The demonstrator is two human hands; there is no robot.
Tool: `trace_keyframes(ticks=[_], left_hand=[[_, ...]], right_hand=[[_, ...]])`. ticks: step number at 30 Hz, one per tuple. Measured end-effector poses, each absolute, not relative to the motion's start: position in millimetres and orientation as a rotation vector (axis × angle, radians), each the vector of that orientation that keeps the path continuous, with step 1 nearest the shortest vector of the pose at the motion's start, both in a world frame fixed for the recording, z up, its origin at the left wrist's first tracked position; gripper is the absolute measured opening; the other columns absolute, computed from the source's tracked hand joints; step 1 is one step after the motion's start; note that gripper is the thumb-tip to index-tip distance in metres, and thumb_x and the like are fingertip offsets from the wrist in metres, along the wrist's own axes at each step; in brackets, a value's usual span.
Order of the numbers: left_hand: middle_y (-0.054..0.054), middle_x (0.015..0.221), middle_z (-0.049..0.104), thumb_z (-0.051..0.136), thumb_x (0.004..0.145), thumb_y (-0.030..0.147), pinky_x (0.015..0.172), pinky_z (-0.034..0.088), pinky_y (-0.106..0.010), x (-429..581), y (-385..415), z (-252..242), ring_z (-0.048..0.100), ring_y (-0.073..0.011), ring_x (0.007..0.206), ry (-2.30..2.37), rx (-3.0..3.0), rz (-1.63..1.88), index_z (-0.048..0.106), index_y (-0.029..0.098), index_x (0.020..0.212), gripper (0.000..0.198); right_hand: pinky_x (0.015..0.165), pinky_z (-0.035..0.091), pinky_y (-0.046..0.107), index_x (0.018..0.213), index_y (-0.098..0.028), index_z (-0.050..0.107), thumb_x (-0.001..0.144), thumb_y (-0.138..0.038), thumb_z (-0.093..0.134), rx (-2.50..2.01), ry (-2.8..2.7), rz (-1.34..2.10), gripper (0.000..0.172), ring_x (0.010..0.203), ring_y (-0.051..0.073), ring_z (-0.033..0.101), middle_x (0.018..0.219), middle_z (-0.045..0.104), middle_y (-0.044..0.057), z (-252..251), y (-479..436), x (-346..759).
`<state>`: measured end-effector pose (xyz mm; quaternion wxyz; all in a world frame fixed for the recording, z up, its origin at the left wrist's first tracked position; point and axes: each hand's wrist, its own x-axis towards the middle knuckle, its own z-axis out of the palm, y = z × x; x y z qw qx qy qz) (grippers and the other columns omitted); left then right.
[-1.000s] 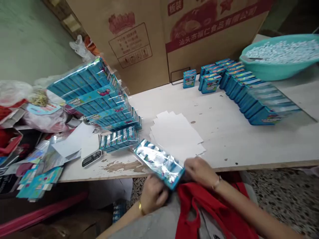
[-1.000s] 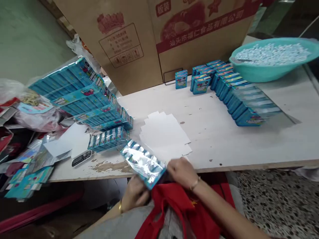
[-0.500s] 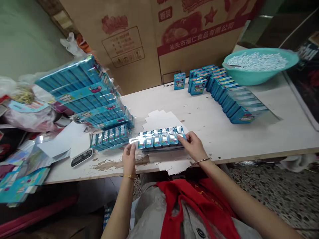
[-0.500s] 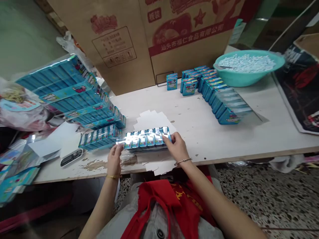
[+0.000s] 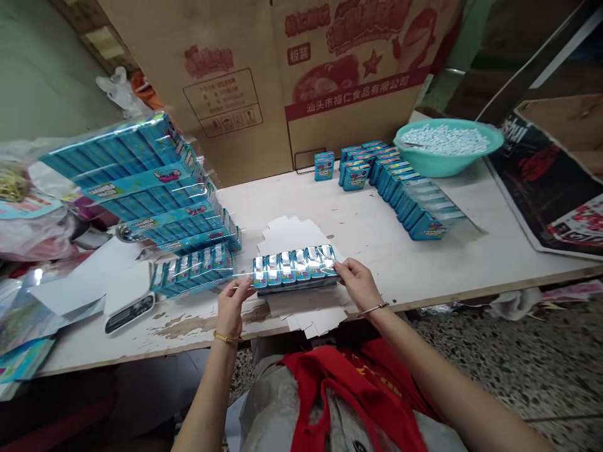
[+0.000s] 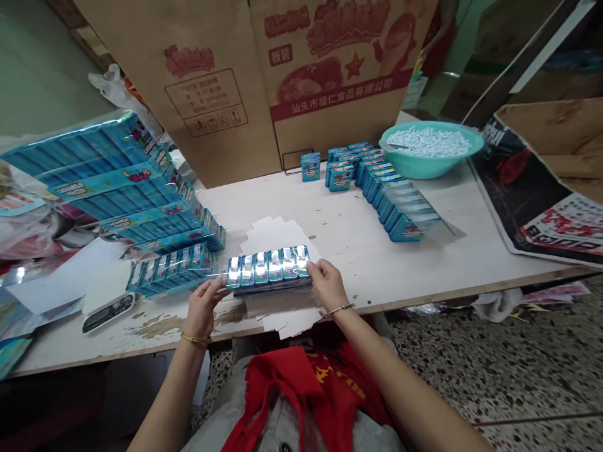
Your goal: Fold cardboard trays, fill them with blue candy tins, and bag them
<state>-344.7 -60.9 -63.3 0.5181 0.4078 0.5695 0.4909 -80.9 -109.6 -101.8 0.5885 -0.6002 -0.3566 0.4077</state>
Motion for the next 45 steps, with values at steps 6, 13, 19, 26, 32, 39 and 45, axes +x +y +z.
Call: trace_keyframes(ticks=[6,13,19,26,32,39,45], left_hand=[[-0.001,0.069,0.063,0.080,0.056,0.043,0.070,0.053,-0.026,-336,-60,-62,0.059,-0.0126,0.068,1.373,1.029,1.157,0.065,0.013,0.067,0.035],[0.000,0.068,0.062,0.083,0.051,0.042,0.069,0.053,-0.027,-332,-55,-60,0.059,-0.0117,0.064,1.384,0.966,1.212,0.064,0.013,0.067,0.038],[-0.003,0.075,0.067,0.078,0.059,0.044,0.075,0.055,-0.031,-325,-48,-51,0.063,-0.0151,0.070,1.266,1.026,1.174,0.065,0.014,0.068,0.034],[-0.003,0.072,0.065,0.079,0.057,0.045,0.069,0.054,-0.028,-321,-37,-60,0.061,-0.0149,0.069,1.295,1.079,1.105,0.066,0.014,0.069,0.035],[0.002,0.063,0.058,0.078,0.060,0.046,0.063,0.045,-0.022,-318,-28,-61,0.052,-0.0095,0.062,1.315,1.149,1.023,0.064,0.015,0.064,0.034],[0.006,0.052,0.047,0.079,0.054,0.043,0.052,0.031,-0.020,-309,-28,-64,0.039,-0.0057,0.051,1.301,1.042,1.088,0.052,0.015,0.053,0.039],[0.006,0.051,0.045,0.082,0.048,0.042,0.049,0.028,-0.019,-309,-27,-50,0.037,-0.0044,0.050,1.304,0.979,1.172,0.048,0.016,0.053,0.044]], right_hand=[[0.051,0.031,0.022,0.068,-0.023,0.042,0.070,-0.061,0.064,-1.428,-0.781,0.940,0.045,0.053,0.009,0.033,0.057,0.036,-0.008,-94,-109,-76],[0.051,0.028,0.023,0.058,-0.022,0.037,0.070,-0.060,0.064,-1.402,-0.815,0.920,0.049,0.053,0.008,0.031,0.054,0.032,-0.007,-86,-109,-78],[0.053,0.039,0.023,0.059,-0.021,0.042,0.067,-0.060,0.067,-1.326,-0.713,0.950,0.047,0.056,0.009,0.039,0.058,0.042,-0.005,-82,-103,-60],[0.066,0.053,0.031,0.061,-0.022,0.044,0.063,-0.063,0.069,-1.327,-0.592,1.001,0.048,0.062,0.012,0.052,0.062,0.051,-0.004,-96,-103,-52],[0.061,0.051,0.025,0.066,-0.020,0.050,0.061,-0.061,0.072,-1.407,-0.541,1.063,0.047,0.064,0.011,0.054,0.066,0.055,-0.002,-95,-98,-46],[0.049,0.045,0.021,0.058,-0.020,0.044,0.054,-0.060,0.077,-1.370,-0.522,1.115,0.052,0.055,0.009,0.046,0.059,0.049,-0.005,-88,-94,-51],[0.051,0.048,0.021,0.059,-0.019,0.044,0.055,-0.055,0.079,-1.305,-0.470,1.180,0.050,0.054,0.009,0.051,0.059,0.052,-0.004,-71,-101,-56]])
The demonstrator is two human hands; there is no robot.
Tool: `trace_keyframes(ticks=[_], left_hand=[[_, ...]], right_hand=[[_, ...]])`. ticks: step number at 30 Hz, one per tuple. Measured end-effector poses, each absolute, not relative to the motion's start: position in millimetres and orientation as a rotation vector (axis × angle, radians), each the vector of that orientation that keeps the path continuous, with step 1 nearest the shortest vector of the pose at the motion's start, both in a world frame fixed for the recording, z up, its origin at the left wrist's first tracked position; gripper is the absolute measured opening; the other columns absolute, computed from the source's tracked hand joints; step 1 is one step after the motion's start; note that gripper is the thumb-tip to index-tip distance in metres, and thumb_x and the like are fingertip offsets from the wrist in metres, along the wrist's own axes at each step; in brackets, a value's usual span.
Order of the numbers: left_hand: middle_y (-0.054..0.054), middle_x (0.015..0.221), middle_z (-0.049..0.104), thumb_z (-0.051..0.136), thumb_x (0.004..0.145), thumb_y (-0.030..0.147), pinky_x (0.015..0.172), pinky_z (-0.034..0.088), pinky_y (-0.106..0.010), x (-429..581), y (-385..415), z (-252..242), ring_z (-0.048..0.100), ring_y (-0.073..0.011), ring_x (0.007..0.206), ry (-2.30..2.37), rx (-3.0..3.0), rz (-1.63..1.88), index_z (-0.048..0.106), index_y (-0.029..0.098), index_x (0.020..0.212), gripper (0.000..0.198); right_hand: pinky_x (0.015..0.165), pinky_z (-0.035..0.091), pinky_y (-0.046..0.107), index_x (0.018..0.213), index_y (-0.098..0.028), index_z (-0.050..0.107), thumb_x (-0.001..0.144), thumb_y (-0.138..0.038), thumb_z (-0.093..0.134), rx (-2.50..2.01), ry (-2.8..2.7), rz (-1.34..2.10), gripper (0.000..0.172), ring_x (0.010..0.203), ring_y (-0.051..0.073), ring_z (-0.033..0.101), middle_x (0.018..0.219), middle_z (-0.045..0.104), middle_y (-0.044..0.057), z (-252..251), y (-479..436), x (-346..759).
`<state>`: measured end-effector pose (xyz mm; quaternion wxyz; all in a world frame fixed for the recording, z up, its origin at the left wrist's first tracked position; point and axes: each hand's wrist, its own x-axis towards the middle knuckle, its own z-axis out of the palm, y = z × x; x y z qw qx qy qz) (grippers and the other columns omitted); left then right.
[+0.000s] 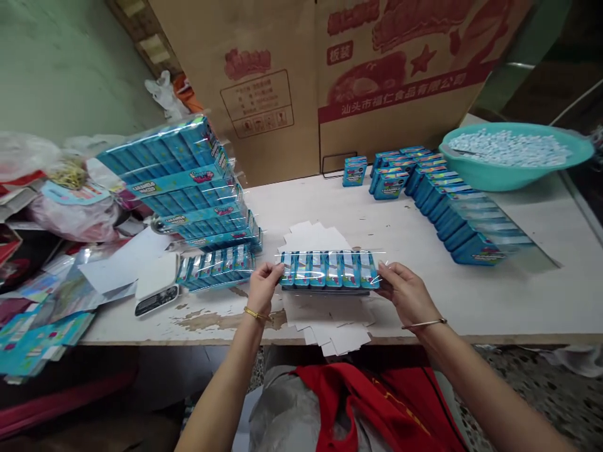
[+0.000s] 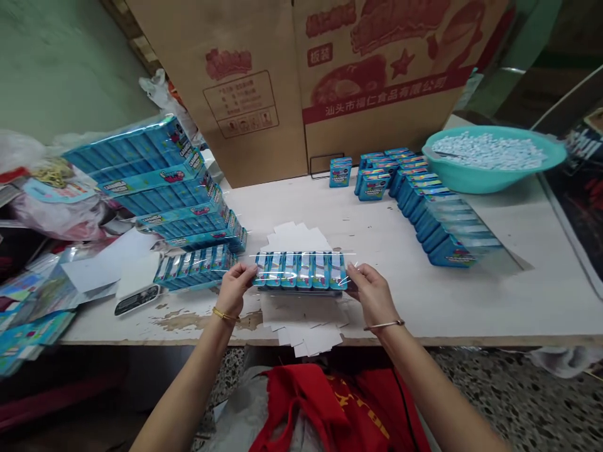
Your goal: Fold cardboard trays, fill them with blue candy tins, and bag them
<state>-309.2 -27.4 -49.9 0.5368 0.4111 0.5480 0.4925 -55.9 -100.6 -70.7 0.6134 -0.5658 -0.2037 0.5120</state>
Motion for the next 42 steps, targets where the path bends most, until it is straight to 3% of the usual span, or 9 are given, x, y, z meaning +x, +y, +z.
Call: trace_keyframes(ticks=[10,14,21,24,29,38,42], left_hand=[[0.008,0.048,0.040,0.082,0.053,0.042,0.043,0.025,-0.016,-352,-54,8,0.031,-0.0022,0.044,1.284,1.003,1.297,0.047,0.015,0.053,0.044],[0.007,0.049,0.044,0.082,0.051,0.041,0.044,0.028,-0.015,-390,-66,29,0.035,-0.0022,0.044,1.357,0.994,1.345,0.051,0.014,0.055,0.042],[0.007,0.047,0.050,0.082,0.043,0.038,0.042,0.036,-0.017,-481,-54,67,0.044,-0.0047,0.041,1.572,0.951,1.425,0.050,0.016,0.058,0.042],[0.004,0.052,0.056,0.079,0.044,0.034,0.045,0.043,-0.020,-516,-31,77,0.052,-0.0079,0.044,1.607,0.953,1.432,0.049,0.016,0.059,0.039],[0.005,0.052,0.055,0.073,0.047,0.026,0.047,0.045,-0.023,-555,9,69,0.052,-0.0088,0.044,1.711,0.941,1.347,0.047,0.016,0.059,0.031],[0.006,0.051,0.050,0.066,0.063,0.025,0.059,0.048,-0.031,-569,32,44,0.050,-0.0088,0.045,1.842,0.950,1.173,0.045,0.016,0.066,0.024],[0.001,0.062,0.056,0.070,0.061,0.026,0.068,0.050,-0.036,-567,31,51,0.058,-0.0168,0.061,1.997,1.066,1.185,0.049,0.016,0.070,0.024]], right_hand=[[0.055,0.050,0.018,0.063,-0.019,0.051,0.060,-0.048,0.080,-1.224,-0.541,1.288,0.041,0.061,0.009,0.057,0.066,0.060,-0.004,-21,-115,-94],[0.056,0.051,0.019,0.063,-0.019,0.050,0.061,-0.051,0.079,-1.207,-0.611,1.356,0.043,0.063,0.010,0.059,0.070,0.062,-0.002,-7,-112,-129],[0.054,0.052,0.022,0.061,-0.019,0.044,0.052,-0.054,0.082,-1.162,-0.736,1.443,0.053,0.057,0.010,0.059,0.058,0.055,-0.005,26,-51,-213],[0.051,0.052,0.022,0.060,-0.019,0.041,0.060,-0.048,0.081,-1.149,-0.751,1.468,0.049,0.051,0.009,0.056,0.054,0.052,-0.006,36,-16,-254],[0.048,0.051,0.023,0.061,-0.020,0.040,0.076,-0.037,0.071,-1.203,-0.769,1.478,0.037,0.046,0.009,0.052,0.051,0.051,-0.006,30,20,-299],[0.049,0.050,0.025,0.064,-0.022,0.037,0.071,-0.044,0.072,-1.280,-0.887,1.424,0.042,0.050,0.010,0.053,0.058,0.053,-0.005,-2,41,-317],[0.057,0.053,0.029,0.073,-0.023,0.039,0.071,-0.055,0.068,-1.211,-0.985,1.481,0.043,0.058,0.012,0.058,0.066,0.058,-0.003,-8,38,-296]])
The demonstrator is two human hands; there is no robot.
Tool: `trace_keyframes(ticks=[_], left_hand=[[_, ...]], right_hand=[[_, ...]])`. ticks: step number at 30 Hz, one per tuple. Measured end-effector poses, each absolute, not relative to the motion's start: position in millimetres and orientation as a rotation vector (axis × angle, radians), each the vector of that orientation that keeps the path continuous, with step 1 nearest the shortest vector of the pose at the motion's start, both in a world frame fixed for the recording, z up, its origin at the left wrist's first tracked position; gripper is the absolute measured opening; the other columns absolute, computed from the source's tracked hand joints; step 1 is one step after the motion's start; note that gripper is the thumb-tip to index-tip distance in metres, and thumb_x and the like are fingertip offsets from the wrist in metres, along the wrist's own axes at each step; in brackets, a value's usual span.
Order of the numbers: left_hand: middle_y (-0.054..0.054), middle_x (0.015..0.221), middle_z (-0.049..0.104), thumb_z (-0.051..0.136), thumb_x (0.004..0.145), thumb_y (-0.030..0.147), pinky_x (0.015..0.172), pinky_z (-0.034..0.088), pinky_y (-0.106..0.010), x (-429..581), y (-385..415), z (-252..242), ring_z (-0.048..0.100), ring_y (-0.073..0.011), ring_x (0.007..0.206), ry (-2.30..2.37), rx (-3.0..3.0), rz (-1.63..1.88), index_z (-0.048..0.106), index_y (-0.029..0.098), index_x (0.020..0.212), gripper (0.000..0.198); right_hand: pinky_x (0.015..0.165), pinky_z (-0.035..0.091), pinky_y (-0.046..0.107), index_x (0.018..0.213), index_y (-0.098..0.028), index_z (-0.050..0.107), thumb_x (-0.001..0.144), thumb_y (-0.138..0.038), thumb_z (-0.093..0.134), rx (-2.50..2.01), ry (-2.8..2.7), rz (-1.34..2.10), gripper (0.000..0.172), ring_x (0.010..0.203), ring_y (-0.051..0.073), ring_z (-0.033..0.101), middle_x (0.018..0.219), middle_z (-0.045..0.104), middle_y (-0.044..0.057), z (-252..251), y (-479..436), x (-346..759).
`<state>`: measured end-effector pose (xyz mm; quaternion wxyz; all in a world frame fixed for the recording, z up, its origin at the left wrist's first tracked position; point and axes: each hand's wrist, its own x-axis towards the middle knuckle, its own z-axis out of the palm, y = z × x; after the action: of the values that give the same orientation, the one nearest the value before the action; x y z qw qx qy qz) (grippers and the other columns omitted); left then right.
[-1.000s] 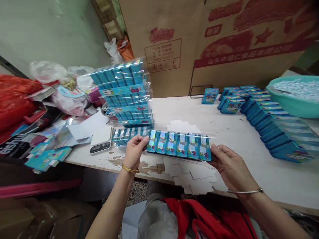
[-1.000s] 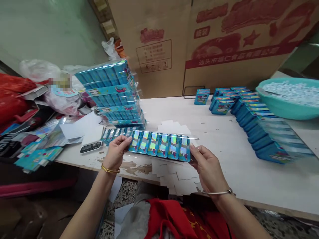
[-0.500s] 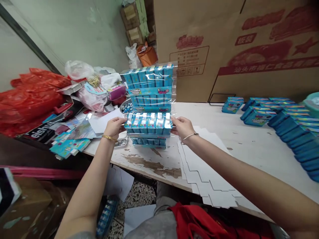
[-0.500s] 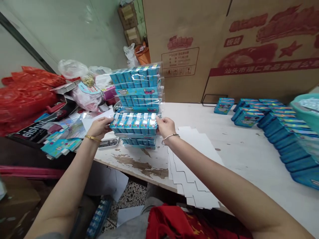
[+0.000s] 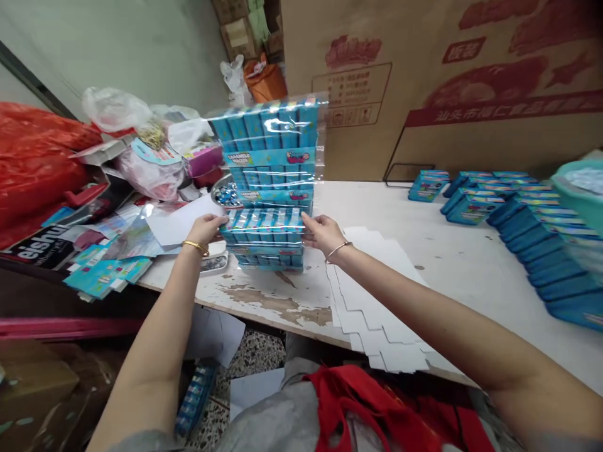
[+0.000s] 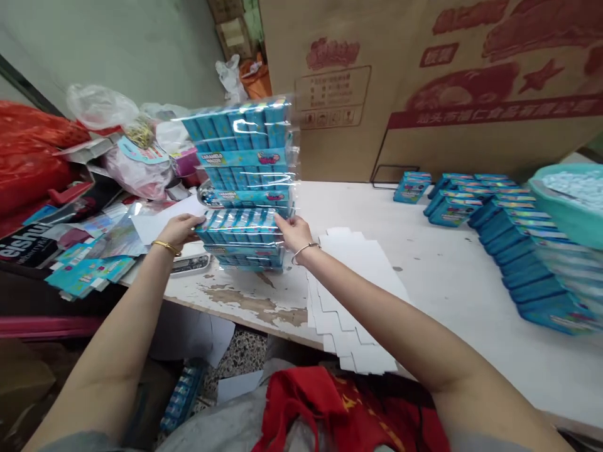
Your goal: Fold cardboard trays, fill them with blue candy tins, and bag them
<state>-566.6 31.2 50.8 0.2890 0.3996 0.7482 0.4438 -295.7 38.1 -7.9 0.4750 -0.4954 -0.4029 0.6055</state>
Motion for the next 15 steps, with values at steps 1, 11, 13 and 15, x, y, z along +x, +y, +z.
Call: trace_keyframes(ticks=[1,11,13,15], left_hand=[[-0.003,0.073,0.060,0.070,0.062,0.027,0.075,0.050,-0.038,-560,26,51,0.061,-0.0207,0.074,2.091,1.204,1.282,0.053,0.016,0.075,0.025],[-0.019,0.132,0.051,0.065,0.077,0.050,0.105,0.036,-0.050,-320,-88,-81,0.045,-0.0314,0.127,1.112,2.581,0.595,0.055,0.016,0.117,0.054],[-0.023,0.141,0.041,0.069,0.073,0.047,0.110,0.030,-0.052,-292,-91,-108,0.034,-0.0353,0.135,1.100,2.602,0.342,0.051,0.012,0.124,0.064],[-0.023,0.141,0.040,0.068,0.077,0.042,0.110,0.031,-0.048,-283,-85,-120,0.033,-0.0338,0.136,1.106,2.594,0.194,0.052,0.010,0.123,0.058]], right_hand=[[0.061,0.053,0.031,0.078,-0.023,0.041,0.071,-0.057,0.067,-1.189,-1.060,1.446,0.043,0.063,0.014,0.060,0.070,0.061,-0.002,-11,35,-281],[0.107,0.025,0.061,0.124,-0.021,0.054,0.089,-0.051,0.045,-1.544,-2.065,0.389,0.048,0.141,0.033,0.018,0.143,0.044,0.012,-124,-63,-48],[0.106,0.024,0.064,0.133,-0.023,0.048,0.091,-0.048,0.042,-1.605,-2.150,0.417,0.050,0.141,0.033,0.018,0.145,0.041,0.011,-147,-83,-28],[0.107,0.025,0.063,0.138,-0.025,0.042,0.091,-0.047,0.041,-1.614,-2.160,0.474,0.052,0.140,0.031,0.021,0.146,0.040,0.011,-163,-98,-18]])
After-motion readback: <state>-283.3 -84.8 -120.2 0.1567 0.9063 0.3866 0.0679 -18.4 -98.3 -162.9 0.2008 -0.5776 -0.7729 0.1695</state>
